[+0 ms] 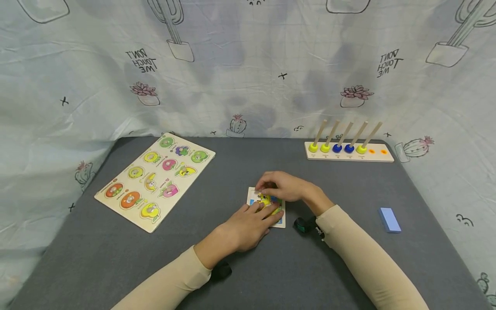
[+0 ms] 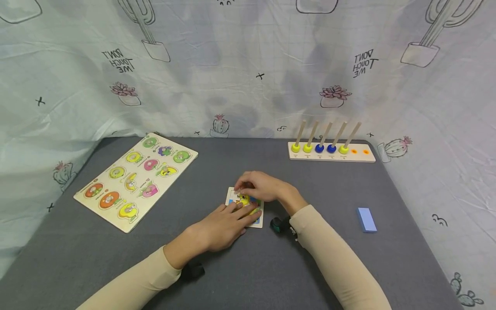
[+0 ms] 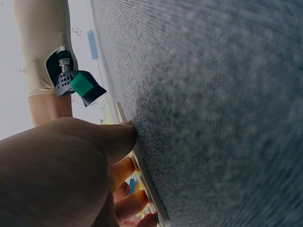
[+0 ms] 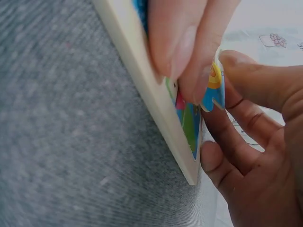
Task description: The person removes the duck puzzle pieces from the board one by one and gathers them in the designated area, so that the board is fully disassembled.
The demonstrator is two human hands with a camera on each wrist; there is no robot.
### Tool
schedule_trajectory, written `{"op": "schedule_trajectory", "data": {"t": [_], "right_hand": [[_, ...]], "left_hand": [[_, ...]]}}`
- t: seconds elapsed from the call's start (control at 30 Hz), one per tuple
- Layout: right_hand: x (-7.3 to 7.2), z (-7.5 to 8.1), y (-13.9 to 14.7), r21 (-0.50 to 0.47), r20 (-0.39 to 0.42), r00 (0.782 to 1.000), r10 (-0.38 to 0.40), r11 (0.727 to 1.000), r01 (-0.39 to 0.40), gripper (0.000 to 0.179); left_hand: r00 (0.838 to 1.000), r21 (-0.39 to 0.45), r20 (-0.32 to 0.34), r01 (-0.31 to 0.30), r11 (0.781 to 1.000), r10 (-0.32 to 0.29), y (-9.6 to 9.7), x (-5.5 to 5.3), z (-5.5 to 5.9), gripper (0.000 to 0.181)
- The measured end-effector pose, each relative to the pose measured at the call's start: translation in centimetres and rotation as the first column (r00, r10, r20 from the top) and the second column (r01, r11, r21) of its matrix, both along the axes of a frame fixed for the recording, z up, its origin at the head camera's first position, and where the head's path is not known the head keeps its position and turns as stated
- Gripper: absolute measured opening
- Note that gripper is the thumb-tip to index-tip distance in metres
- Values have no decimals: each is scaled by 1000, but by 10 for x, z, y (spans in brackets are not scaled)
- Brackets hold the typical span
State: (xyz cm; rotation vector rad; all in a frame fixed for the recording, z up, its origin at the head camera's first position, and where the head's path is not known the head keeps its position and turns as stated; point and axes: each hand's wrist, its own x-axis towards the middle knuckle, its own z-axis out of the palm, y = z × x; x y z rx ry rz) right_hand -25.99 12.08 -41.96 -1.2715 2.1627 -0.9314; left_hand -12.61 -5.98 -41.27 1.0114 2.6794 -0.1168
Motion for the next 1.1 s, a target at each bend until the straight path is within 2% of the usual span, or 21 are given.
{"op": "schedule_trajectory", "data": {"t": [0.27, 0.57, 0.9, 1.1], "right_hand": [[1, 0, 3, -61, 50, 998, -37, 997, 40, 21], [-2, 0, 12, -97, 19, 992, -126, 987, 127, 19], [-1, 2, 22, -129, 56, 989, -139, 981, 146, 18], [2, 10, 30, -123, 54, 989, -134, 983, 140, 18]], "left_hand": [[1000, 5, 11, -8, 1000, 8, 1, 1, -1, 56], [999, 12, 25, -26, 1000, 26, 1, 0, -1, 56], [997, 17, 63, -47, 999, 46, 2, 0, -2, 57], [998, 23, 50, -41, 999, 40, 1, 0, -1, 56]]}}
